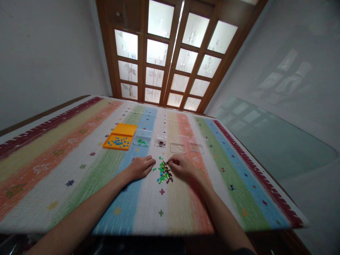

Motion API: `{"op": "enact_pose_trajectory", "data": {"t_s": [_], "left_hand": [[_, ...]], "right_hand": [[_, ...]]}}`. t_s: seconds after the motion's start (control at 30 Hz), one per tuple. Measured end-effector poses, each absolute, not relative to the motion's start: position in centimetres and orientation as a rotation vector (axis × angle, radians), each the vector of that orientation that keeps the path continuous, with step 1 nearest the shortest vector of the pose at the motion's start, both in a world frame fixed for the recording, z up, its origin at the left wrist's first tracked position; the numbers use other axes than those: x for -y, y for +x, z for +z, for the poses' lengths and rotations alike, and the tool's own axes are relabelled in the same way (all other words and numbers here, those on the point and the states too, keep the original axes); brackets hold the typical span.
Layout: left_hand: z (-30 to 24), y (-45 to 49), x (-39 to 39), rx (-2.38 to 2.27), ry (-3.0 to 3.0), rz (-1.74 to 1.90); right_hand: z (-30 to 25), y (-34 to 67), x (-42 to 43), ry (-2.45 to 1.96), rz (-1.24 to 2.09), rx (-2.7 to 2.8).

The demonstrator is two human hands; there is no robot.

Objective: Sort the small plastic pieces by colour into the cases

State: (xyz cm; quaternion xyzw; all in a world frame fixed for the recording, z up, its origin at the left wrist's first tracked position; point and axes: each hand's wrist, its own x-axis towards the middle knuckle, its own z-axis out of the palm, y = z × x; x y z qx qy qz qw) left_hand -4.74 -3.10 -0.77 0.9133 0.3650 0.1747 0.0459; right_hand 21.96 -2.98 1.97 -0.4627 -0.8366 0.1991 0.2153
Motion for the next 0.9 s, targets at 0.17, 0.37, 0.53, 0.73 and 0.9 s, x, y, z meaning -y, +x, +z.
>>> {"op": "enact_pose_trajectory", "data": {"t_s": [0.17, 0.37, 0.53, 0.73, 0.9], "left_hand": [[-0.7, -4.7, 3.1, -1.117, 2.795, 0.532], [-0.8, -4.7, 3.1, -1.118, 2.793, 0.529], [-0.9, -4.7, 3.2, -1.130, 2.770, 0.549], [-0.9, -4.7, 3.2, -1.125, 2.775, 0.527], [-0.8, -4.8, 3.3, -1.136, 2.764, 0.534]], "right_hand": [[2.4, 21.1, 3.4, -1.274, 0.545, 2.306], [1.9, 20.2, 2.7, -1.280, 0.542, 2.359], [1.1, 20.0, 2.4, -1.300, 0.540, 2.331], [0.8, 19.9, 2.5, -1.360, 0.576, 2.245], [0.8, 19.9, 2.7, -1.375, 0.649, 2.198]]}}
